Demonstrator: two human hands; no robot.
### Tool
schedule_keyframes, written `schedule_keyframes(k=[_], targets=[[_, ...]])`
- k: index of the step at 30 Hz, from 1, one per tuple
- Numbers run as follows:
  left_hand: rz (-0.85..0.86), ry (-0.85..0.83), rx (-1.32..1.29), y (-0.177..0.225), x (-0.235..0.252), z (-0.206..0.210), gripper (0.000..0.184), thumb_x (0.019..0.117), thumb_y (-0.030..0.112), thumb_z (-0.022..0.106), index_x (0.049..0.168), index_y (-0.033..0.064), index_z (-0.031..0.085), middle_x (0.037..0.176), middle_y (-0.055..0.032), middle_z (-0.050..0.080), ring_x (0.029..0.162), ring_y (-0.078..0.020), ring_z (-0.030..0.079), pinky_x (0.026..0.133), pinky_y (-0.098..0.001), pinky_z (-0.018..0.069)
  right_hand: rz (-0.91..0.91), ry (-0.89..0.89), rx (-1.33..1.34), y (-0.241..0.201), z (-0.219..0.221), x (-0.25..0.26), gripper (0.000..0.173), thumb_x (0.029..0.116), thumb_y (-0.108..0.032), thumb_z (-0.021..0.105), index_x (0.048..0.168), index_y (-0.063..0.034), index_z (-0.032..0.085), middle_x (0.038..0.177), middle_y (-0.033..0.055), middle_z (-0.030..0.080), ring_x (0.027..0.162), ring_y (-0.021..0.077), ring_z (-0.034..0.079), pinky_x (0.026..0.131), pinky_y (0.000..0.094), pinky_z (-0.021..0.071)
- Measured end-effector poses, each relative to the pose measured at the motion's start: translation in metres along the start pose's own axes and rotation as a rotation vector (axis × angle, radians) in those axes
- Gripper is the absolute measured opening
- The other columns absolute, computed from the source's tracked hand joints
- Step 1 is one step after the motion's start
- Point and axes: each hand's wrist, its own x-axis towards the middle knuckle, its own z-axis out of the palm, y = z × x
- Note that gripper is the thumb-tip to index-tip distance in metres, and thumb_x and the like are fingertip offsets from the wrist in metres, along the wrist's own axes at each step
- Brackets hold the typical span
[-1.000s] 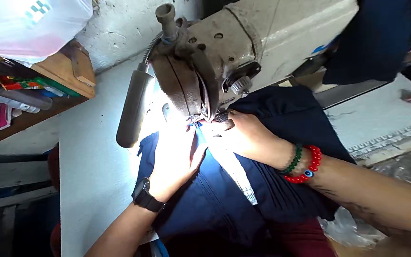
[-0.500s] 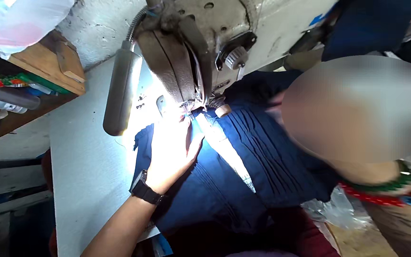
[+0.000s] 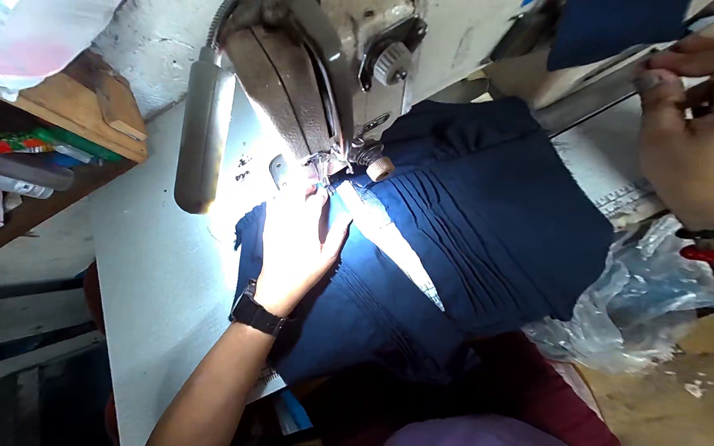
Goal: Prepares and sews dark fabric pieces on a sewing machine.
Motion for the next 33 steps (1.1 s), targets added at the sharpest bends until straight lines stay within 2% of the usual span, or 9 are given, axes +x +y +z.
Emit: schedule_keyframes(k=[7,13,18,20,22,24,26,29,33], targets=[[-0.003,0.007,-0.019,0.0,-0.002,0.001,0.05,0.0994,0.05,0.055,0.123,0.0084,0.071,0.139,-0.013,0.058,0.134,-0.0287,0.05,0.113,-0.0474,0.0388,-0.081,-0.054,-0.053,-0.012,-0.004,0.006,0.041,0.1068,-0.036,0.051,0.12,0.0007,0.066,0.121,0.0316,0.059,0.092,0.0464,0.061,0.078,0.063,0.0476],[-0.007,0.012,-0.03,0.001,-0.002,0.0,0.051,0.0992,0.05,0.056,0.125,0.0079,0.07,0.136,-0.0128,0.059,0.131,-0.0285,0.052,0.11,-0.0455,0.0414,-0.108,0.024,-0.03,-0.008,-0.006,0.002,0.039,0.1094,-0.027,0.045,0.132,0.0015,0.059,0.14,0.03,0.053,0.108,0.0412,0.062,0.092,0.0535,0.0498],[0.025,0.025,-0.06,-0.002,-0.001,-0.002,0.051,0.1002,0.046,0.057,0.128,0.0048,0.068,0.137,-0.0149,0.058,0.131,-0.03,0.052,0.11,-0.046,0.0418,-0.145,0.027,0.032,-0.017,-0.006,0.022,0.047,0.1083,-0.031,0.046,0.147,-0.0051,0.05,0.149,0.0321,0.044,0.108,0.04,0.062,0.086,0.0485,0.0528],[0.012,-0.031,-0.08,0.005,-0.009,-0.01,0.051,0.1027,0.042,0.054,0.137,0.0049,0.063,0.15,-0.0155,0.05,0.141,-0.0305,0.044,0.117,-0.0471,0.0349,-0.151,-0.002,0.029,-0.031,-0.013,0.011,0.055,0.1058,-0.029,0.049,0.154,-0.0048,0.042,0.156,0.0337,0.036,0.117,0.0432,0.061,0.091,0.0519,0.0535],[0.018,-0.024,-0.099,0.022,-0.022,-0.019,0.044,0.1048,0.033,0.053,0.137,0.0042,0.063,0.156,-0.0176,0.044,0.148,-0.0322,0.036,0.122,-0.0535,0.0268,-0.258,-0.033,0.08,-0.063,-0.029,-0.016,0.048,0.1054,-0.021,0.052,0.148,0.0017,0.047,0.146,0.0339,0.044,0.105,0.0369,0.064,0.084,0.0455,0.0567],[0.069,0.009,-0.184,0.045,-0.048,-0.026,0.036,0.103,0.02,0.053,0.133,0.0044,0.065,0.153,-0.0171,0.048,0.149,-0.0313,0.037,0.124,-0.0574,0.0235,-0.343,-0.117,0.24,-0.104,-0.041,-0.052,0.034,0.1038,-0.015,0.053,0.131,0.0035,0.061,0.117,0.0256,0.064,0.086,0.027,0.065,0.072,0.0404,0.0556],[0.123,-0.012,-0.272,0.072,-0.082,-0.026,0.035,0.1,0.015,0.054,0.131,0.0046,0.067,0.151,-0.0153,0.052,0.15,-0.0314,0.037,0.125,-0.0609,0.0221,-0.347,-0.276,0.429,-0.132,-0.05,-0.092,0.029,0.1023,-0.018,0.055,0.122,-0.0026,0.07,0.101,0.0088,0.072,0.08,0.0105,0.066,0.07,0.0289,0.0583],[0.207,-0.032,-0.258,0.102,-0.119,-0.01,0.037,0.0967,0.022,0.061,0.131,0.0097,0.069,0.148,-0.0128,0.057,0.149,-0.0329,0.038,0.123,-0.0698,0.0177,-0.227,-0.489,0.706,-0.136,-0.048,-0.141,0.024,0.1017,-0.023,0.06,0.116,-0.0091,0.074,0.098,-0.0042,0.073,0.079,-0.0025,0.064,0.069,0.0161,0.0556],[0.235,0.123,-0.087,0.118,-0.132,0.01,0.03,0.0976,0.027,0.066,0.125,0.0158,0.073,0.139,-0.0086,0.065,0.143,-0.0302,0.048,0.122,-0.0657,0.02,-0.191,-0.45,0.701,-0.128,-0.031,-0.181,0.021,0.1007,-0.022,0.06,0.115,-0.0137,0.072,0.105,-0.0024,0.07,0.09,0.0033,0.064,0.079,0.0246,0.0555]])
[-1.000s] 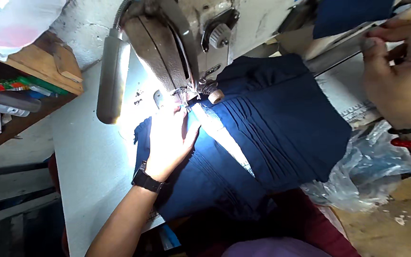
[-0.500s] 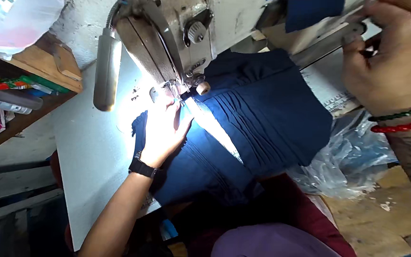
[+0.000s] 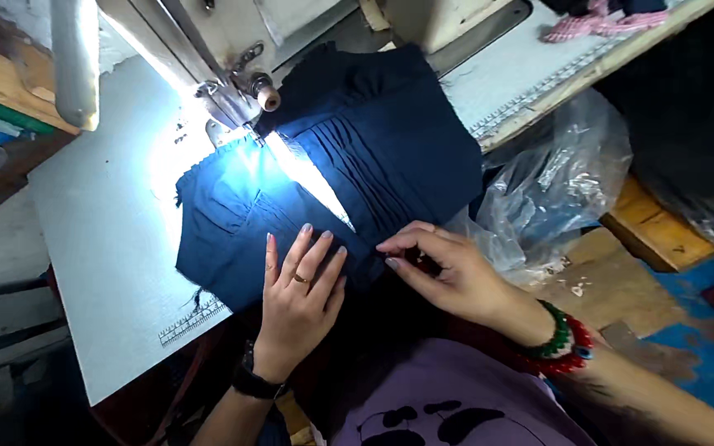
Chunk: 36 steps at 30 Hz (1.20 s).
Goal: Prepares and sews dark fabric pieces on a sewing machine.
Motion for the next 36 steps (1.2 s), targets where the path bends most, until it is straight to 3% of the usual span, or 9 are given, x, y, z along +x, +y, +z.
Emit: schedule_keyframes(k=[5,10,13,15,18,22,24,30,36], targets=[[-0.04,0.165,-0.077,0.002,-0.004,0.015,0.017,0.0971,0.015,0.066,0.108,0.014,0.079,0.124,-0.0086,0.073,0.133,-0.0293,0.058,0.12,-0.0595,0.0324,-0.155,0.1,-0.241,0.009,0.019,-0.004,0.026,0.1014,-0.026,0.063,0.123,-0.0148,0.07,0.108,0.0071,0.068,0.079,0.0125,0.065,0.064,0.0282,0.0543],[-0.055,0.202,-0.161,0.0,-0.008,0.015,0.016,0.0975,0.015,0.065,0.107,0.0143,0.078,0.121,-0.0082,0.074,0.132,-0.028,0.059,0.12,-0.0592,0.0327,-0.25,0.14,-0.331,0.003,0.029,0.004,0.023,0.1021,-0.022,0.061,0.122,-0.018,0.072,0.098,0.0063,0.07,0.074,0.0163,0.066,0.057,0.0298,0.0511],[-0.044,0.214,-0.172,-0.001,-0.009,0.015,0.016,0.0974,0.016,0.065,0.108,0.0156,0.078,0.122,-0.007,0.074,0.133,-0.0275,0.058,0.121,-0.0596,0.0306,-0.304,0.152,-0.323,0.004,0.03,0.008,0.018,0.1009,-0.016,0.061,0.112,-0.0167,0.075,0.094,0.0058,0.072,0.072,0.0163,0.066,0.056,0.0297,0.0498],[-0.054,0.208,-0.118,-0.002,-0.005,0.012,0.019,0.096,0.018,0.066,0.113,0.0165,0.075,0.126,-0.0066,0.071,0.137,-0.0274,0.054,0.122,-0.0608,0.0253,-0.343,0.149,-0.321,0.002,0.028,0.01,0.017,0.1009,-0.015,0.061,0.109,-0.016,0.075,0.095,0.0059,0.072,0.075,0.0165,0.067,0.059,0.0292,0.0513],[-0.105,0.147,0.04,-0.012,0.014,0.001,0.037,0.0891,0.015,0.065,0.126,0.009,0.069,0.136,-0.0138,0.065,0.142,-0.0339,0.048,0.121,-0.0651,0.0224,-0.4,0.103,-0.333,-0.009,0.026,0.016,0.017,0.1023,-0.015,0.058,0.11,-0.015,0.073,0.109,0.0077,0.073,0.088,0.0203,0.069,0.069,0.0305,0.0551],[-0.148,0.031,0.179,-0.044,0.047,-0.014,0.046,0.0917,-0.001,0.052,0.137,0.0032,0.063,0.148,-0.0163,0.056,0.146,-0.0343,0.043,0.122,-0.0627,0.0244,-0.497,0.03,-0.364,-0.03,0.023,0.029,0.019,0.1033,-0.013,0.053,0.111,-0.0136,0.071,0.121,0.0058,0.073,0.083,0.0227,0.066,0.063,0.0327,0.0493],[-0.131,-0.001,0.161,-0.059,0.057,-0.014,0.046,0.0913,-0.008,0.051,0.133,0.0034,0.067,0.145,-0.0151,0.059,0.142,-0.0338,0.049,0.122,-0.0594,0.0276,-0.537,-0.018,-0.377,-0.037,0.022,0.036,0.02,0.1038,-0.012,0.052,0.11,-0.0125,0.071,0.122,0.0049,0.074,0.082,0.0231,0.067,0.061,0.0334,0.0491],[-0.058,0.097,0.095,-0.073,0.058,-0.011,0.041,0.0945,-0.008,0.052,0.125,0.0097,0.074,0.135,-0.0135,0.067,0.133,-0.0307,0.058,0.117,-0.0511,0.0384,-0.604,-0.072,-0.338,-0.04,0.024,0.047,0.019,0.104,-0.012,0.052,0.105,-0.0111,0.071,0.107,0.005,0.074,0.079,0.0219,0.065,0.059,0.0312,0.049],[-0.082,0.097,-0.016,-0.078,0.051,-0.011,0.03,0.0954,-0.005,0.053,0.112,0.0039,0.076,0.131,-0.0124,0.07,0.134,-0.0283,0.058,0.121,-0.0525,0.0346,-0.609,-0.12,-0.302,-0.043,0.023,0.057,0.02,0.1048,-0.013,0.051,0.102,-0.0114,0.07,0.102,0.0046,0.073,0.078,0.0222,0.064,0.058,0.0323,0.0485]])
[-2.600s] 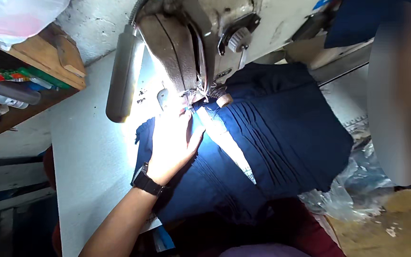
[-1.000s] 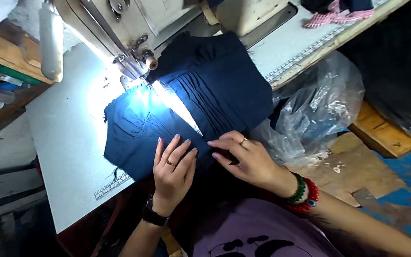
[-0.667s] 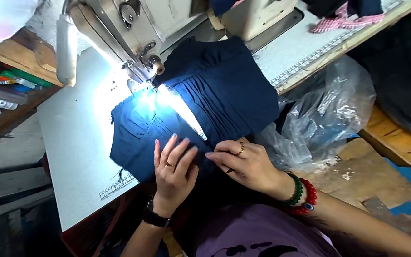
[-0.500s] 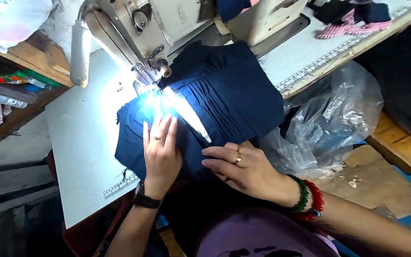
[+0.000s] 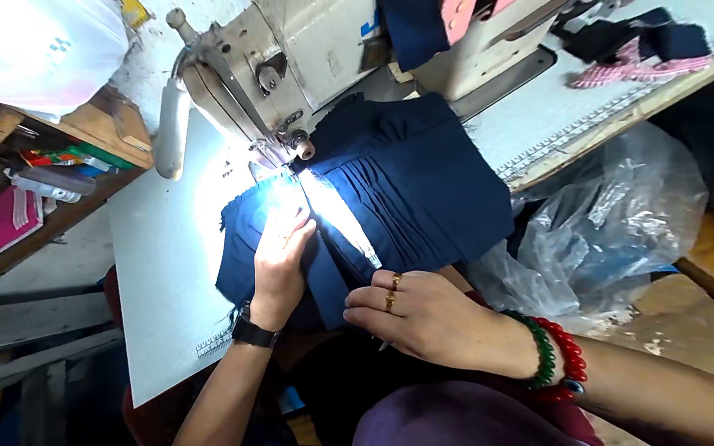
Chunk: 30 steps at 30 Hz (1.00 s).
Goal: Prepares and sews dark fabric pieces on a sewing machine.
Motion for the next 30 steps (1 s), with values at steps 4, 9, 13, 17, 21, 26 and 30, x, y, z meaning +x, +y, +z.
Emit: schedule_keyframes(k=[4,9,13,17,21,26,30], targets=[[-0.114,0.046,-0.193,-0.007,0.004,-0.003,0.025,0.0919,-0.001,0.062,0.115,-0.0008,0.072,0.134,-0.0158,0.066,0.133,-0.0237,0.059,0.114,-0.0413,0.0454,0.125,-0.047,-0.009,0.036,-0.001,0.023,0.027,0.1061,-0.026,0.051,0.117,-0.0154,0.073,0.11,0.0016,0.074,0.091,0.0196,0.069,0.069,0.0342,0.0565],[-0.157,0.095,-0.263,-0.007,0.011,0.001,0.027,0.0892,-0.005,0.063,0.115,0.0008,0.066,0.116,-0.0122,0.071,0.111,-0.0171,0.069,0.097,-0.0352,0.0564,0.124,-0.241,-0.122,0.076,0.015,0.045,0.022,0.1002,-0.022,0.058,0.109,-0.0126,0.076,0.126,0.0046,0.071,0.103,0.0266,0.068,0.076,0.0399,0.0565],[-0.176,0.101,-0.253,-0.01,0.014,-0.002,0.016,0.0934,0.001,0.062,0.109,0.0012,0.063,0.101,-0.0088,0.071,0.096,-0.012,0.069,0.088,-0.0303,0.0574,0.107,-0.237,-0.124,0.085,0.015,0.063,0.015,0.0966,-0.018,0.062,0.105,-0.0128,0.073,0.108,0.006,0.071,0.094,0.0258,0.068,0.069,0.0396,0.0559],[-0.181,0.09,-0.27,-0.01,0.018,-0.005,0.016,0.0915,0.0,0.062,0.107,0.0018,0.063,0.093,-0.0063,0.07,0.088,-0.0095,0.069,0.082,-0.0274,0.0582,0.163,-0.304,-0.214,0.095,0.021,0.079,0.018,0.099,-0.02,0.061,0.11,-0.012,0.072,0.101,0.0099,0.07,0.096,0.0302,0.067,0.073,0.0428,0.0558],[-0.175,0.07,-0.273,-0.012,0.018,-0.001,0.019,0.0889,-0.002,0.064,0.107,0.0009,0.065,0.095,-0.0075,0.071,0.09,-0.0116,0.07,0.083,-0.0298,0.0591,0.167,-0.313,-0.296,0.096,0.027,0.078,0.016,0.0964,-0.016,0.059,0.103,-0.0092,0.071,0.094,0.0114,0.067,0.089,0.0317,0.066,0.065,0.0428,0.0537],[-0.17,0.06,-0.268,-0.014,0.017,0.002,0.022,0.0883,-0.002,0.063,0.11,0.002,0.065,0.098,-0.0073,0.072,0.092,-0.0117,0.07,0.085,-0.03,0.0587,0.212,-0.335,-0.264,0.097,0.029,0.076,0.024,0.1005,-0.022,0.055,0.115,-0.0127,0.071,0.104,0.0094,0.07,0.099,0.0315,0.067,0.072,0.0432,0.0554],[-0.189,0.032,-0.266,-0.013,0.016,0.001,0.024,0.088,-0.002,0.064,0.111,0.0038,0.065,0.1,-0.0064,0.071,0.094,-0.0121,0.069,0.086,-0.0314,0.0581,0.236,-0.327,-0.265,0.097,0.03,0.076,0.027,0.0991,-0.023,0.055,0.119,-0.0122,0.07,0.108,0.0105,0.069,0.098,0.0317,0.067,0.071,0.0434,0.0559]])
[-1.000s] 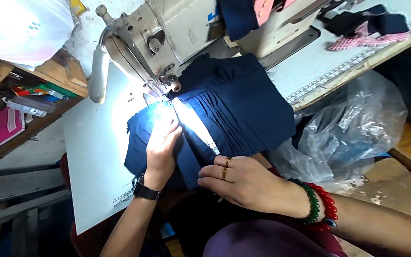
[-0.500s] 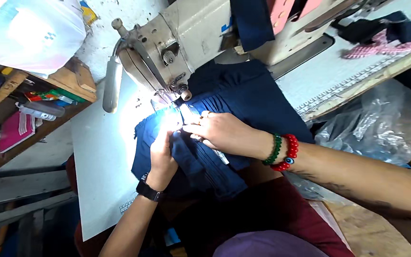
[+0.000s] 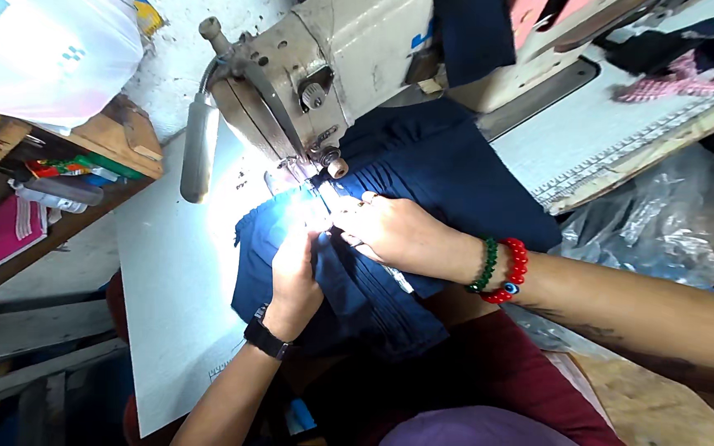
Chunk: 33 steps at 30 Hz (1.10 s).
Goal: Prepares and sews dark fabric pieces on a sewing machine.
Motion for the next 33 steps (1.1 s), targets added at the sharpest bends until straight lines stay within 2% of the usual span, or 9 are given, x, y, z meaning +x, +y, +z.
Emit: schedule_keyframes(k=[2,6,10,15,17,23,26,28,33], targets=[[-0.006,-0.012,0.002,0.0,0.0,0.0,0.022,0.0891,-0.001,0.064,0.111,0.0032,0.066,0.1,-0.0068,0.071,0.095,-0.0126,0.069,0.086,-0.032,0.058,0.017,0.013,0.04,0.002,0.0,0.0,0.031,0.0994,-0.026,0.056,0.124,-0.013,0.071,0.116,0.0104,0.068,0.1,0.0307,0.066,0.073,0.0429,0.0562],[0.009,-0.029,0.028,-0.001,0.0,0.001,0.026,0.087,-0.002,0.065,0.112,0.004,0.067,0.103,-0.0081,0.07,0.098,-0.0154,0.069,0.088,-0.0344,0.0576,0.036,0.014,0.086,0.004,-0.003,0.002,0.031,0.0986,-0.025,0.057,0.123,-0.0136,0.071,0.123,0.011,0.068,0.103,0.0305,0.067,0.079,0.0441,0.057],[0.052,-0.061,0.112,-0.001,0.0,0.002,0.025,0.0854,-0.003,0.065,0.109,0.0034,0.068,0.106,-0.0108,0.071,0.103,-0.0211,0.068,0.09,-0.039,0.0572,0.08,0.019,0.095,0.003,-0.004,0.004,0.031,0.0965,-0.027,0.059,0.122,-0.0123,0.071,0.118,0.0113,0.067,0.1,0.0296,0.067,0.076,0.0438,0.0569],[0.131,-0.112,0.201,-0.002,0.0,0.001,0.026,0.0899,-0.005,0.059,0.111,0.0034,0.071,0.119,-0.0134,0.071,0.117,-0.0252,0.065,0.103,-0.0424,0.052,0.128,0.029,0.088,0.0,-0.005,0.003,0.033,0.0941,-0.027,0.062,0.121,-0.0108,0.071,0.12,0.0122,0.066,0.101,0.0298,0.067,0.075,0.0445,0.0569],[0.148,-0.133,0.215,-0.003,0.001,0.0,0.024,0.0912,-0.005,0.057,0.11,0.0028,0.071,0.12,-0.0139,0.071,0.119,-0.0256,0.066,0.102,-0.0421,0.0529,0.123,0.035,0.077,0.0,-0.004,0.003,0.032,0.0941,-0.029,0.061,0.118,-0.0104,0.072,0.117,0.0119,0.067,0.099,0.0295,0.068,0.073,0.0441,0.0566],[0.21,-0.208,0.237,-0.004,0.004,-0.004,0.028,0.0902,-0.008,0.054,0.111,-0.0001,0.071,0.124,-0.016,0.071,0.121,-0.0272,0.066,0.1,-0.041,0.0552,0.066,0.09,0.054,0.003,0.004,0.001,0.036,0.0969,-0.031,0.055,0.12,-0.01,0.072,0.119,0.0124,0.067,0.095,0.0301,0.068,0.071,0.0439,0.0569],[0.23,-0.204,0.207,-0.007,0.006,-0.005,0.022,0.0929,-0.006,0.057,0.11,0.0001,0.07,0.125,-0.0153,0.07,0.121,-0.025,0.066,0.101,-0.0385,0.0548,0.03,0.109,0.036,0.002,0.005,0.001,0.027,0.0972,-0.028,0.055,0.109,-0.0121,0.074,0.113,0.012,0.069,0.094,0.0306,0.069,0.07,0.0445,0.0565],[0.218,-0.213,0.155,-0.008,0.006,-0.005,0.023,0.0906,-0.008,0.057,0.107,-0.0003,0.07,0.123,-0.0156,0.068,0.123,-0.0269,0.062,0.102,-0.0395,0.0527,0.023,0.111,0.01,0.001,0.003,0.002,0.025,0.0968,-0.027,0.055,0.104,-0.0116,0.073,0.105,0.0109,0.068,0.088,0.03,0.067,0.064,0.043,0.0542],[0.194,-0.261,0.169,-0.007,0.001,-0.005,0.026,0.0873,-0.007,0.064,0.11,0.0028,0.072,0.123,-0.0138,0.069,0.124,-0.0265,0.062,0.1,-0.0392,0.0545,0.082,0.0,-0.112,-0.013,-0.006,0.002,0.03,0.1001,-0.025,0.052,0.109,-0.0043,0.072,0.096,0.0139,0.068,0.085,0.0331,0.067,0.054,0.0415,0.0501]])
